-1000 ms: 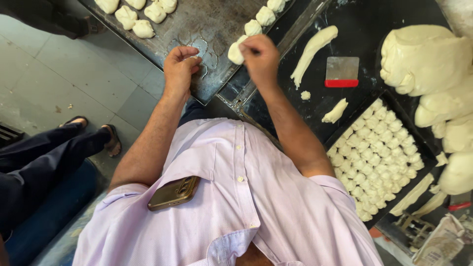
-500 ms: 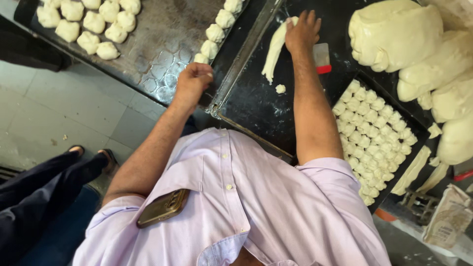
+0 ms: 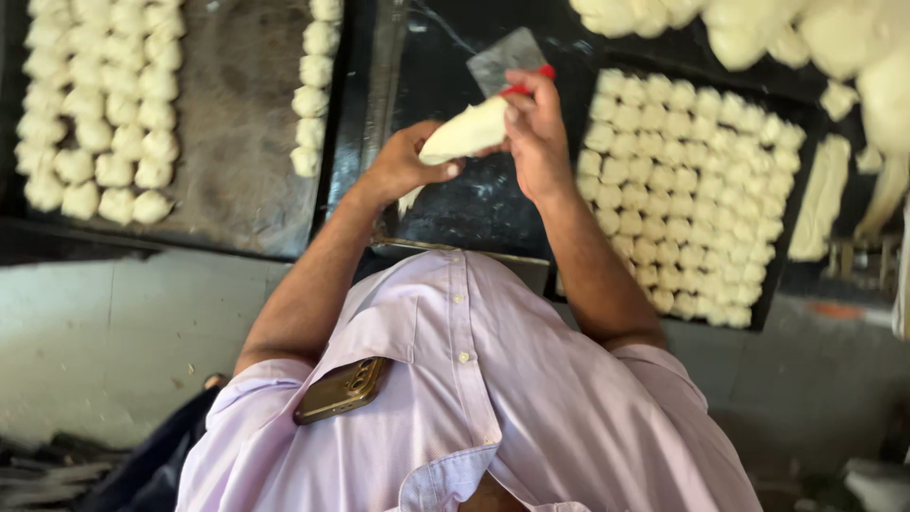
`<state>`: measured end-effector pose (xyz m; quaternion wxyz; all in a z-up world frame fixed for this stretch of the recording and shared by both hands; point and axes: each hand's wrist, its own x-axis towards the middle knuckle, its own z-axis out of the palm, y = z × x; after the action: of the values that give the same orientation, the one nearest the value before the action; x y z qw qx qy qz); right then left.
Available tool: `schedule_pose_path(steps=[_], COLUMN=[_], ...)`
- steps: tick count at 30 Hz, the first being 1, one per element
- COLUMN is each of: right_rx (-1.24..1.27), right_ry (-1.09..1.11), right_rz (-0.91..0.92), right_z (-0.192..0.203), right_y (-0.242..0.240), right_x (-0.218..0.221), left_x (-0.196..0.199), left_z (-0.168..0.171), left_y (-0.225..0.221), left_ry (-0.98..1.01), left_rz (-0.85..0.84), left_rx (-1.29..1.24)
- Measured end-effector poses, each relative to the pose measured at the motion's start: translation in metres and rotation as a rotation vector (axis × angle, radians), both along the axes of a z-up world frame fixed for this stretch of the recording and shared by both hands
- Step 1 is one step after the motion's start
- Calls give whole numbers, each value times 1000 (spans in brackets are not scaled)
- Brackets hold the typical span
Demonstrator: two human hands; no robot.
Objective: The person shapes pieces of dough by hand, folding and pinching them into small round buns and placing them onto baking trays.
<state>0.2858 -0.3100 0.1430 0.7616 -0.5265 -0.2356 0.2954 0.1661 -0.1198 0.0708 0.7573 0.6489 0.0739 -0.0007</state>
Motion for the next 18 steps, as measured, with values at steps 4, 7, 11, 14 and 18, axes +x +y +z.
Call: schedule_pose_path(steps=[4, 7, 11, 14, 18], right_rx=[-142, -695, -939, -912, -1032], right_ry=[112, -434, -748, -937, -1137], right_rz=[-257, -448, -539, -408, -339], right_z=[-42, -84, -105, -115, -124], right_y=[-71, -96, -107, -100, -87], right_x=[-18, -46, -88, -105, -115], left_x=[15, 24, 20, 18, 11], left_z=[3, -9, -23, -26, -28], left_y=[-16, -36, -53, -45, -33], left_ry=[256, 403, 394, 477, 399], left_rz=[-282, -409, -513, -456, -464], left_rx=[29, 451, 750, 768, 941])
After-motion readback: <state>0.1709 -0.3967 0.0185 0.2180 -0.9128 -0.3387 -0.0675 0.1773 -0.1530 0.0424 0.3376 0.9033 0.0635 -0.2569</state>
